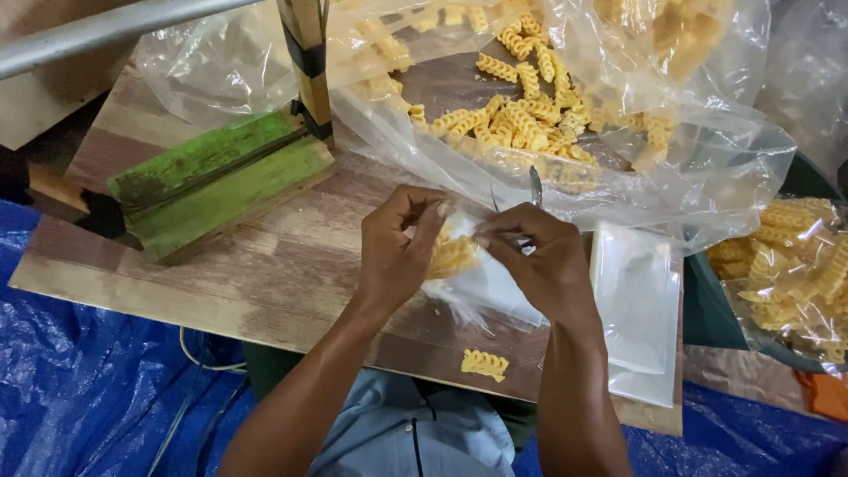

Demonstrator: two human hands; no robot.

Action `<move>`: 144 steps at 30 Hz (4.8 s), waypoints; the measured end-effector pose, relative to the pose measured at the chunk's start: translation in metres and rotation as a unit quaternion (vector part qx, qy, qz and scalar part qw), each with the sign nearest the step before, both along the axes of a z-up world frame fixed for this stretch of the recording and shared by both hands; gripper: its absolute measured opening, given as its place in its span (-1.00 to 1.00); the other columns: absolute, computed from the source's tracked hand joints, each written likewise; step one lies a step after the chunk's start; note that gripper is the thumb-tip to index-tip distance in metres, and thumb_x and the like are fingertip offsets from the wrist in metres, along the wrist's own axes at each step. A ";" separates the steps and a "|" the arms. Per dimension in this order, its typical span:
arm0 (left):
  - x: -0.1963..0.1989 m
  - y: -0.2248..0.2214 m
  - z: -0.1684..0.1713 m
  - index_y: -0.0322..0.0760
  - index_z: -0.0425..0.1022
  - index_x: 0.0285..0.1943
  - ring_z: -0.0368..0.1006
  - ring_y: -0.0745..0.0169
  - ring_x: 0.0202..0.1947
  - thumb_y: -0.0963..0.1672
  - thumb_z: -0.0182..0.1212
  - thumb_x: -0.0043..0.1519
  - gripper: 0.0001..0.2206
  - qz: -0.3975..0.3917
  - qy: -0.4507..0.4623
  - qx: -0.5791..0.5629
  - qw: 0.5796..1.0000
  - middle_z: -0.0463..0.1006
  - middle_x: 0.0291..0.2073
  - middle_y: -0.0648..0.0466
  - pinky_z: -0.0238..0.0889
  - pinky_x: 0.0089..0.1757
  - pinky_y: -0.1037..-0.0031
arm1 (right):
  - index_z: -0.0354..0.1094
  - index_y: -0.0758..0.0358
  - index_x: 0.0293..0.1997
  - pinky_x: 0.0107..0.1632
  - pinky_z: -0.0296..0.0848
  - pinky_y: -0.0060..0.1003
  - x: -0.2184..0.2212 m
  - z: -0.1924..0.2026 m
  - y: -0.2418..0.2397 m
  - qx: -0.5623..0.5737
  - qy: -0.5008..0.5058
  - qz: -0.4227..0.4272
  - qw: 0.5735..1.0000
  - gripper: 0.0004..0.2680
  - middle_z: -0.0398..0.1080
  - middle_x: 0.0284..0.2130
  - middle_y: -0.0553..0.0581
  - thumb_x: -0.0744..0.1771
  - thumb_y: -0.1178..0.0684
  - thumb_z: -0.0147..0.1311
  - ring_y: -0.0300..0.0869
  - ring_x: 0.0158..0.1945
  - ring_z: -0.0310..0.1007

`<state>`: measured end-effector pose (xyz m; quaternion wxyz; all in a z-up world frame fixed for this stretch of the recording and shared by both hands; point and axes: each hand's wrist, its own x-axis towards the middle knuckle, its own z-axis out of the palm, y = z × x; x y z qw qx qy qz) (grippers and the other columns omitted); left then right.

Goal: The person uses tongs to transfer spiral-shaped snacks from a bulk bag into small clear plastic bags. Each filled bag is then sealed using a handheld heat sealer. The process is repeated multiple times.

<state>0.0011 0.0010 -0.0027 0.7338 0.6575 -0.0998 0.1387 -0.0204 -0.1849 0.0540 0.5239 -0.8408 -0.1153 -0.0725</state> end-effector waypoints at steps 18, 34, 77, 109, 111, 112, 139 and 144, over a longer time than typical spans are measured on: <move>-0.002 0.004 0.015 -0.24 0.51 -0.09 0.42 0.44 -0.31 -0.12 0.11 0.46 -0.87 0.046 -0.014 -0.102 0.994 0.52 -0.41 0.06 0.41 -0.20 0.41 | 0.32 0.41 0.02 0.02 0.60 -0.16 0.006 -0.039 0.010 0.291 -0.009 -0.061 0.955 -0.80 0.49 -0.16 0.36 0.34 0.23 0.21 0.00 -0.03 0.57; -0.011 0.019 0.023 -0.27 0.55 -0.10 0.47 0.45 -0.24 -0.13 0.27 0.35 -0.90 0.027 0.020 -0.126 0.992 0.63 -0.25 0.01 0.41 -0.17 0.47 | 0.39 0.36 -0.28 -0.01 0.59 -0.13 0.008 -0.027 0.038 0.259 -0.068 -0.063 0.961 -0.94 0.52 -0.35 0.28 0.35 0.34 0.15 -0.12 -0.22 0.56; 0.009 0.123 0.039 -0.24 0.65 0.16 0.44 0.29 -0.08 -0.26 0.25 0.34 -0.76 -0.003 -0.035 0.044 0.998 0.50 -0.22 -0.03 0.48 -0.08 0.31 | 0.51 0.49 0.02 -0.12 0.55 -0.24 0.063 0.000 0.065 0.124 -0.096 0.109 0.982 -0.81 0.50 -0.31 0.31 0.32 0.39 0.17 -0.18 -0.25 0.49; -0.009 0.206 0.094 -0.39 0.55 -0.10 0.54 -0.29 -0.26 -0.28 0.27 0.34 -0.97 0.108 -0.106 0.342 0.927 0.47 -0.35 -0.14 0.44 -0.34 0.01 | 0.53 0.35 -0.18 -0.09 0.50 -0.34 0.101 0.062 0.131 -0.005 -0.019 0.225 0.974 -0.90 0.48 -0.25 0.16 0.30 0.24 0.34 -0.18 -0.14 0.49; -0.009 0.216 0.096 -0.36 0.55 -0.04 0.58 -0.28 -0.13 -0.20 0.19 0.42 -0.92 0.064 0.004 0.248 0.967 0.55 -0.25 -0.18 0.43 -0.26 -0.02 | 0.54 0.39 -0.17 -0.17 0.49 -0.34 0.102 0.065 0.137 0.034 0.047 0.220 0.974 -0.91 0.48 -0.36 0.15 0.32 0.20 0.30 -0.23 -0.25 0.45; -0.004 0.221 0.089 -0.36 0.55 -0.04 0.58 -0.28 -0.13 -0.20 0.19 0.42 -0.92 0.067 0.004 0.249 0.966 0.55 -0.25 -0.18 0.43 -0.26 -0.02 | 0.54 0.39 -0.17 -0.17 0.49 -0.34 0.106 0.064 0.141 0.035 0.046 0.223 0.973 -0.91 0.48 -0.36 0.15 0.32 0.20 0.30 -0.23 -0.25 0.45; -0.029 0.198 0.075 -0.25 0.39 0.30 0.29 -0.51 0.29 -0.19 0.18 0.42 -0.72 0.066 -0.069 0.165 0.982 0.45 0.09 -0.16 0.26 0.16 -0.34 | 0.47 0.50 -0.12 -0.08 0.57 -0.19 0.086 0.075 0.129 0.073 0.021 0.255 0.964 -0.91 0.47 -0.42 0.29 0.37 0.23 0.16 -0.13 -0.28 0.51; -0.028 0.201 0.067 -0.24 0.61 -0.02 0.64 -0.04 -0.05 -0.17 0.29 0.36 -0.92 0.072 -0.012 0.114 0.991 0.65 -0.23 -0.07 0.50 -0.03 -0.04 | 0.48 0.48 -0.14 -0.05 0.55 -0.24 0.087 0.074 0.130 0.079 0.035 0.244 0.966 -0.90 0.47 -0.43 0.22 0.35 0.22 0.22 -0.19 -0.29 0.51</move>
